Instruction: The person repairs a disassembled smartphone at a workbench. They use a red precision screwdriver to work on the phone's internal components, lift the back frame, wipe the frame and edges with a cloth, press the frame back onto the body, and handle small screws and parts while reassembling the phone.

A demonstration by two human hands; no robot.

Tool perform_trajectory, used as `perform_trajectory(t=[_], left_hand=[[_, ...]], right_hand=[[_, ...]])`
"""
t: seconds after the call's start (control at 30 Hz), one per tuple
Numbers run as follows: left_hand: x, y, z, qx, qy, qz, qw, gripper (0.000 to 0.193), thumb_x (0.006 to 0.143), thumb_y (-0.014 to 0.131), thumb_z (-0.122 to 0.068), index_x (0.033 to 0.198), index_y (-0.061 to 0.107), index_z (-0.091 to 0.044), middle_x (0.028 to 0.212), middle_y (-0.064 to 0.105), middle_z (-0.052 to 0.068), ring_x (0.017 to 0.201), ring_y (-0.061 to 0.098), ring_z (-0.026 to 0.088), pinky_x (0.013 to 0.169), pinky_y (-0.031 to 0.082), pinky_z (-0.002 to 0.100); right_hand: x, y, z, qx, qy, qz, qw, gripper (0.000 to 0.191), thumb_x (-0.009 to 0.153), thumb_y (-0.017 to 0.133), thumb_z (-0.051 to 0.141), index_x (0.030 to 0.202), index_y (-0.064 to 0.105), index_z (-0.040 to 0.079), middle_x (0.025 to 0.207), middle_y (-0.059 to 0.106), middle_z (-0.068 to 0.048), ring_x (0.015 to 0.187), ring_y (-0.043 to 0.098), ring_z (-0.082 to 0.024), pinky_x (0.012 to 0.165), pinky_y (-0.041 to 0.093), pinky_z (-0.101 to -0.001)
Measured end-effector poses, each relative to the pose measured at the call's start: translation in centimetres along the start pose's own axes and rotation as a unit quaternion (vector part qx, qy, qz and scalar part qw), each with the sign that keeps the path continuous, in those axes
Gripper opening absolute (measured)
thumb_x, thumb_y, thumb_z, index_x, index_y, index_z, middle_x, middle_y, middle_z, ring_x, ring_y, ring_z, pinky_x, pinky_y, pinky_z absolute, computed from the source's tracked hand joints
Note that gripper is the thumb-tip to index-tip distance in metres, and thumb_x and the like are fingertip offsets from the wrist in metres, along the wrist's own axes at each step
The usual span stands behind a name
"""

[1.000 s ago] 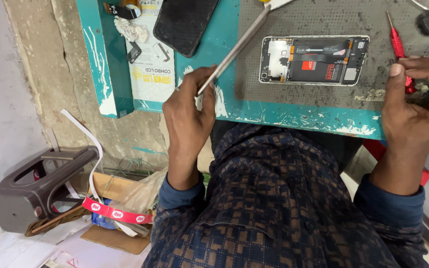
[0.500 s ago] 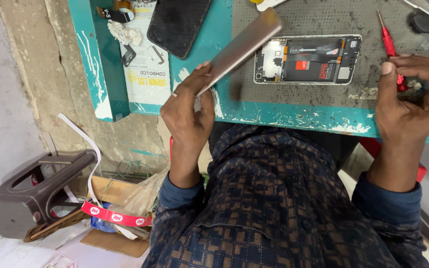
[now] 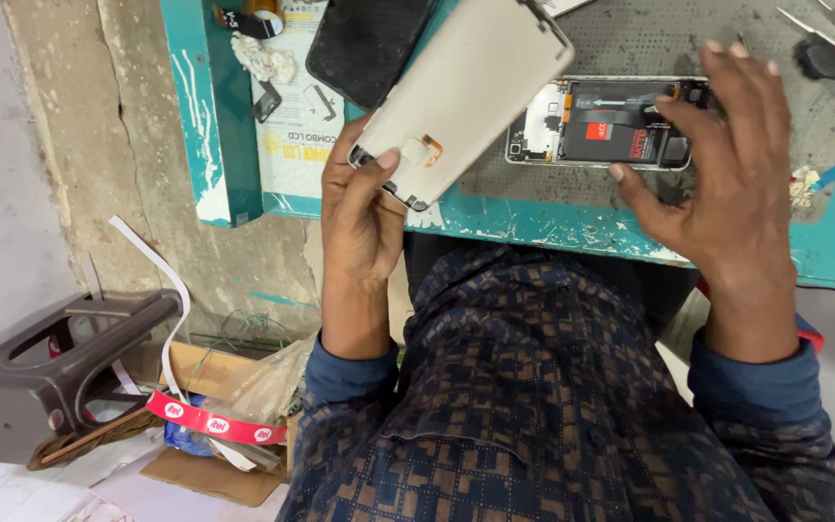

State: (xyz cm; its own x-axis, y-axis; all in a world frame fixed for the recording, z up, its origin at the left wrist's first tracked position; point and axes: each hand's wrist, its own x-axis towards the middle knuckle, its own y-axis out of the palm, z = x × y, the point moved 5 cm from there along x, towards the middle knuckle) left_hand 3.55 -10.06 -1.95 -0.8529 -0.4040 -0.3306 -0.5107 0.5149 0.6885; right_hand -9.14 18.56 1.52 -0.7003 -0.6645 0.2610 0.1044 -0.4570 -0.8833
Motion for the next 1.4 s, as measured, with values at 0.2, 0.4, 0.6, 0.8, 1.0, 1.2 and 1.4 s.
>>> perform_trajectory(t=[0.2, 0.4, 0.6, 0.8, 1.0, 1.2, 1.4], left_hand=[[-0.2, -0.4, 0.1, 0.066, 0.017, 0.012, 0.998, 0.038, 0.099, 0.062, 0.008, 0.137, 0.059, 0.010, 0.126, 0.068, 0.019, 0.113, 0.068, 0.020, 0.104, 0.054, 0.033], [-0.4, -0.8, -0.3, 0.005, 0.077, 0.003, 0.997, 0.035, 0.101, 0.064, 0.009, 0.134, 0.058, -0.001, 0.116, 0.068, 0.011, 0.102, 0.067, 0.020, 0.094, 0.055, 0.034], [-1.0, -2.1, 1.5, -0.073, 0.015, -0.032, 0.997, 0.030, 0.102, 0.063, 0.000, 0.132, 0.059, -0.003, 0.112, 0.070, 0.008, 0.105, 0.068, 0.022, 0.097, 0.057, 0.038], [-1.7, 0.9, 6.0, -0.218, -0.166, 0.067, 0.959, 0.026, 0.113, 0.054, -0.020, 0.133, 0.059, -0.004, 0.125, 0.067, 0.016, 0.117, 0.066, 0.033, 0.102, 0.055, 0.048], [-2.3, 5.1, 8.4, -0.193, -0.260, 0.103, 0.941, 0.047, 0.107, 0.051, -0.015, 0.153, 0.042, -0.012, 0.147, 0.056, 0.019, 0.138, 0.053, 0.040, 0.118, 0.043, 0.059], [-2.6, 7.0, 8.5, -0.195, -0.290, 0.159, 0.923, 0.064, 0.108, 0.053, -0.012, 0.167, 0.028, -0.016, 0.147, 0.055, 0.022, 0.139, 0.053, 0.039, 0.121, 0.039, 0.067], [-3.0, 6.9, 8.3, -0.156, -0.287, 0.167, 0.930, 0.067, 0.100, 0.054, -0.007, 0.161, 0.029, -0.016, 0.138, 0.058, 0.019, 0.136, 0.057, 0.041, 0.121, 0.040, 0.067]], right_hand=[[0.7, 0.9, -0.2, 0.016, 0.010, 0.046, 0.999, 0.062, 0.085, 0.093, 0.033, 0.128, 0.065, -0.002, 0.145, 0.059, -0.020, 0.145, 0.052, -0.039, 0.133, 0.033, -0.0572], [-0.2, 1.0, -0.7, 0.008, 0.006, -0.002, 1.000, 0.057, 0.087, 0.095, 0.033, 0.123, 0.065, 0.000, 0.135, 0.060, -0.018, 0.130, 0.056, -0.039, 0.129, 0.038, -0.0563], [-0.1, 1.4, -0.7, -0.009, 0.016, -0.050, 0.999, 0.054, 0.095, 0.094, 0.037, 0.123, 0.065, 0.001, 0.131, 0.058, -0.016, 0.124, 0.055, -0.037, 0.127, 0.038, -0.0585], [-1.0, -1.3, 0.5, 0.009, 0.054, -0.170, 0.984, 0.033, 0.099, 0.081, 0.028, 0.112, 0.068, 0.001, 0.126, 0.064, -0.019, 0.119, 0.060, -0.040, 0.118, 0.041, -0.0594], [-6.6, -3.8, -1.3, 0.173, 0.166, -0.352, 0.905, 0.011, 0.111, 0.062, 0.009, 0.108, 0.061, -0.002, 0.106, 0.069, -0.014, 0.101, 0.063, -0.027, 0.097, 0.051, -0.0355], [-10.1, -2.7, -3.5, 0.262, 0.234, -0.372, 0.859, 0.012, 0.117, 0.071, -0.004, 0.115, 0.060, -0.005, 0.109, 0.067, -0.013, 0.092, 0.062, -0.017, 0.087, 0.049, -0.0253], [-4.7, -4.7, -1.7, 0.081, 0.147, -0.284, 0.944, 0.012, 0.105, 0.074, -0.008, 0.113, 0.066, -0.004, 0.102, 0.069, -0.017, 0.088, 0.063, -0.027, 0.083, 0.049, -0.0358]])
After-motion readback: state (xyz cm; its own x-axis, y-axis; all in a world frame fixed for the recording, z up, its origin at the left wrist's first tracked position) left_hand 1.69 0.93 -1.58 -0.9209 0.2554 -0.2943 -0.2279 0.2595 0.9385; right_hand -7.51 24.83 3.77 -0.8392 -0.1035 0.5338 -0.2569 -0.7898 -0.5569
